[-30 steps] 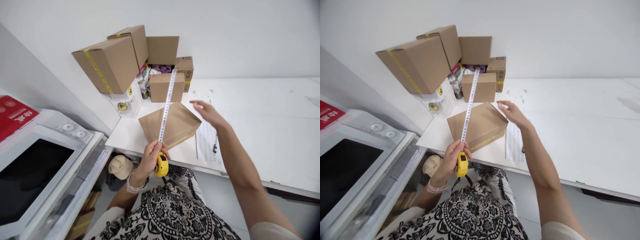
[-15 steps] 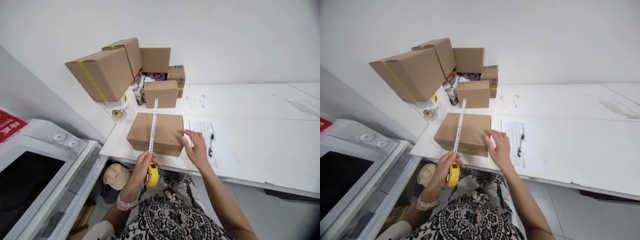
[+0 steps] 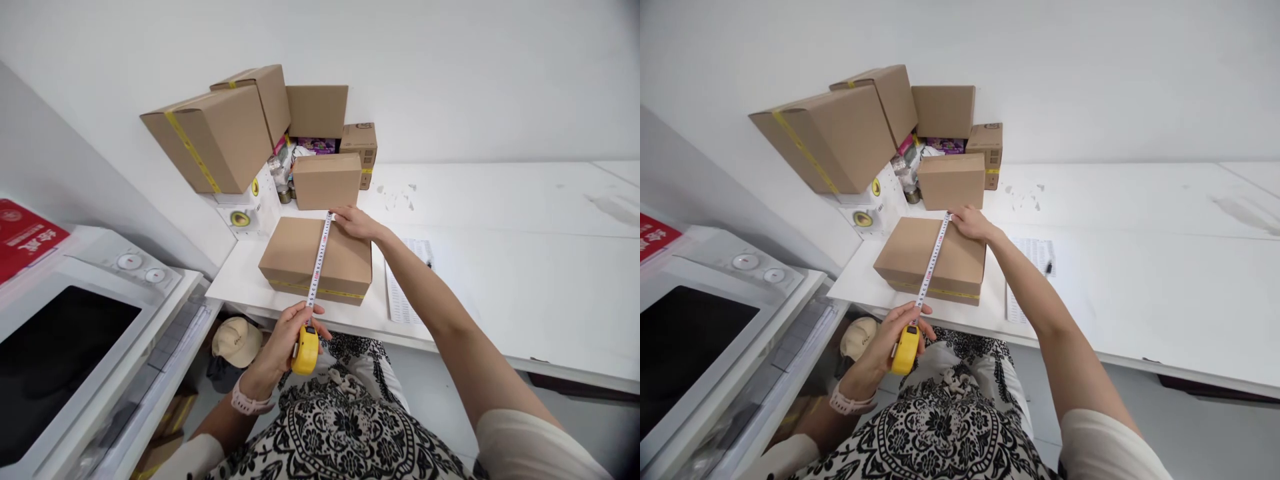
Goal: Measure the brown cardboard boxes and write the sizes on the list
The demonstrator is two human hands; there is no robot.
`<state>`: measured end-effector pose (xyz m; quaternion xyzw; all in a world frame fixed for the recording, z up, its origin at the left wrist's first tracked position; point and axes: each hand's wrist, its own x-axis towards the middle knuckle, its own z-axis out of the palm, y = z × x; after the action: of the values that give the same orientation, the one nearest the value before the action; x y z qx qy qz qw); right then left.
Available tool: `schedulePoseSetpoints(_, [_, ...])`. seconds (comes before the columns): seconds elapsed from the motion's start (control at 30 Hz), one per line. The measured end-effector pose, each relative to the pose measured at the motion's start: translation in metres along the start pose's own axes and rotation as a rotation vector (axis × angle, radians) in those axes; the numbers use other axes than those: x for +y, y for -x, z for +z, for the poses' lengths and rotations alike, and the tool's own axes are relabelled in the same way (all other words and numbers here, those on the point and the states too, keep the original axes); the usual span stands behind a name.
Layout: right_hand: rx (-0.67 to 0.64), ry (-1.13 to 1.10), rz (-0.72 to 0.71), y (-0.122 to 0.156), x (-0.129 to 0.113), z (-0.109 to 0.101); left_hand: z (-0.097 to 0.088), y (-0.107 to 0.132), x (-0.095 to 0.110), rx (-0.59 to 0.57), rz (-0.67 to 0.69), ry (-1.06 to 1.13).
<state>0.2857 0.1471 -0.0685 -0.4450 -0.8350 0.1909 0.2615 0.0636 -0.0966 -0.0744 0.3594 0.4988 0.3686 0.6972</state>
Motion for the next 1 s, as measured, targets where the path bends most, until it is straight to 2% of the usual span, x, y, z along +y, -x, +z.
schedulePoseSetpoints(0.13, [-0.052, -0.104, 0.044, 0.000, -0.002, 0.003, -0.004, 0.004, 0.000, 0.016, -0.022, 0.004])
schedulePoseSetpoints(0.27, [-0.049, -0.234, 0.133, 0.009, -0.003, 0.006, -0.009, 0.014, 0.002, 0.018, -0.050, -0.001])
schedulePoseSetpoints(0.37, [-0.045, -0.247, 0.182, 0.014, -0.005, 0.008, -0.008, 0.016, 0.006, 0.021, -0.029, 0.006])
schedulePoseSetpoints(0.67, [-0.030, -0.199, 0.219, 0.016, -0.009, 0.011, -0.002, -0.020, 0.011, -0.035, 0.082, 0.087])
schedulePoseSetpoints(1.0, [-0.020, -0.170, 0.235, 0.017, -0.011, 0.011, -0.002, -0.022, 0.008, -0.061, 0.104, 0.123])
